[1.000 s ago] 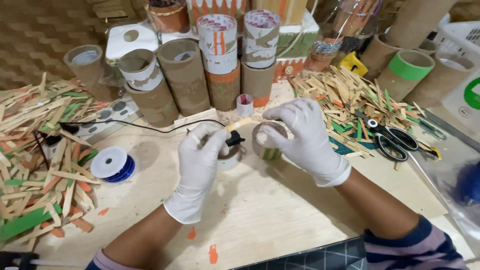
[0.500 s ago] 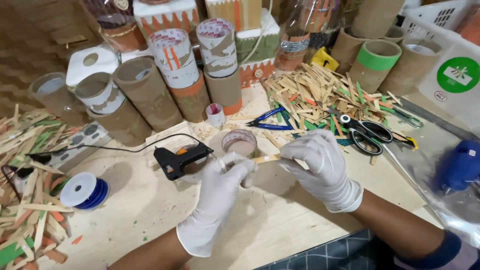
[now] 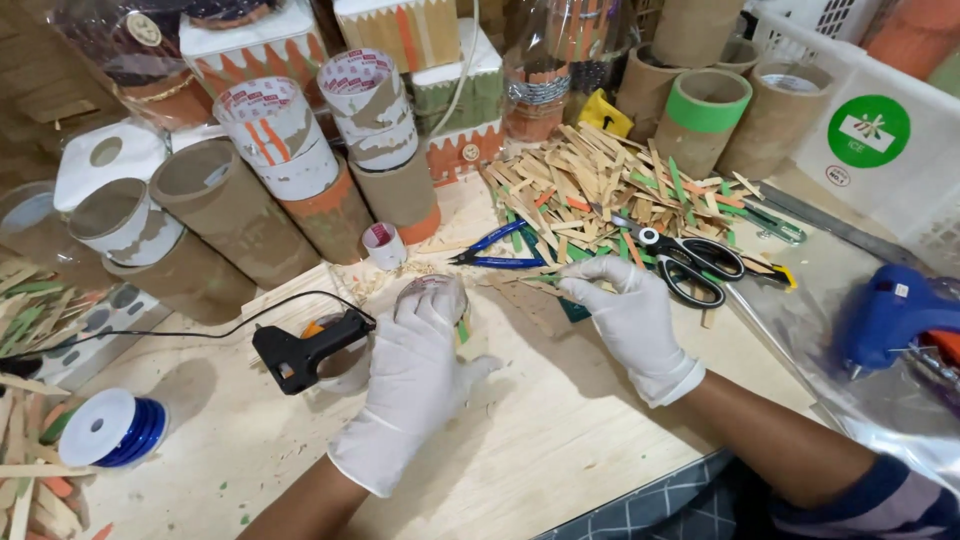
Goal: Attaching small wooden sticks to a cardboard tube using a hot glue gun to create a decorative object.
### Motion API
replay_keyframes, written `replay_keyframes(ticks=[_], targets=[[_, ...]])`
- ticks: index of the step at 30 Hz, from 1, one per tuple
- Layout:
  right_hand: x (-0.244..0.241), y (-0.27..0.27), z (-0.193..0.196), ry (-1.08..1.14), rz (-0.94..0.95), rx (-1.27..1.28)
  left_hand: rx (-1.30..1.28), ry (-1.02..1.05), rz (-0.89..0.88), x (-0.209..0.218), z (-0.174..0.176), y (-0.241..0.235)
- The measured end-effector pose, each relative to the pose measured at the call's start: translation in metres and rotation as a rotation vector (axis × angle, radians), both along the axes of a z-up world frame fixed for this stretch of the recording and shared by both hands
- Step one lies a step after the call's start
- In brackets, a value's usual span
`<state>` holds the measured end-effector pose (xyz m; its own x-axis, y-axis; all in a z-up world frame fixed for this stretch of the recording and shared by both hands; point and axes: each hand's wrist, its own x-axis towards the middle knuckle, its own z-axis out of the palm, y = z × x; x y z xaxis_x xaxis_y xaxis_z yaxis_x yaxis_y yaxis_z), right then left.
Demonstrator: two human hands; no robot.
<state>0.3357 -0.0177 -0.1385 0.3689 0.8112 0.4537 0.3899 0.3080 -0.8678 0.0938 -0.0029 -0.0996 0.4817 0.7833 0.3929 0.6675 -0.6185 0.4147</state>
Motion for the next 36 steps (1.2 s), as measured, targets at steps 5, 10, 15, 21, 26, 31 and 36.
replay_keyframes(ticks=[5,10,15,21,26,31,36], targets=[[-0.014,0.005,0.001,0.387,0.119,-0.289,0.336,0.321,0.193,-0.008,-0.073,0.031],[-0.023,0.003,-0.018,0.414,0.175,-0.336,0.202,0.344,0.308,-0.001,-0.077,0.039],[-0.031,-0.006,-0.01,0.399,0.23,-0.329,0.106,0.169,0.302,0.003,-0.046,0.031],[-0.027,-0.009,-0.008,0.486,0.28,-0.359,-0.152,-0.391,0.211,0.013,-0.033,0.015],[-0.023,-0.007,-0.021,0.612,0.353,-0.471,-0.566,-0.722,0.173,0.014,-0.027,0.004],[-0.02,-0.002,-0.033,0.628,0.381,-0.531,-0.633,-0.731,0.147,0.017,-0.029,0.002],[-0.024,-0.003,-0.029,0.534,0.42,-0.542,-0.581,-0.63,0.106,0.017,-0.037,0.001]])
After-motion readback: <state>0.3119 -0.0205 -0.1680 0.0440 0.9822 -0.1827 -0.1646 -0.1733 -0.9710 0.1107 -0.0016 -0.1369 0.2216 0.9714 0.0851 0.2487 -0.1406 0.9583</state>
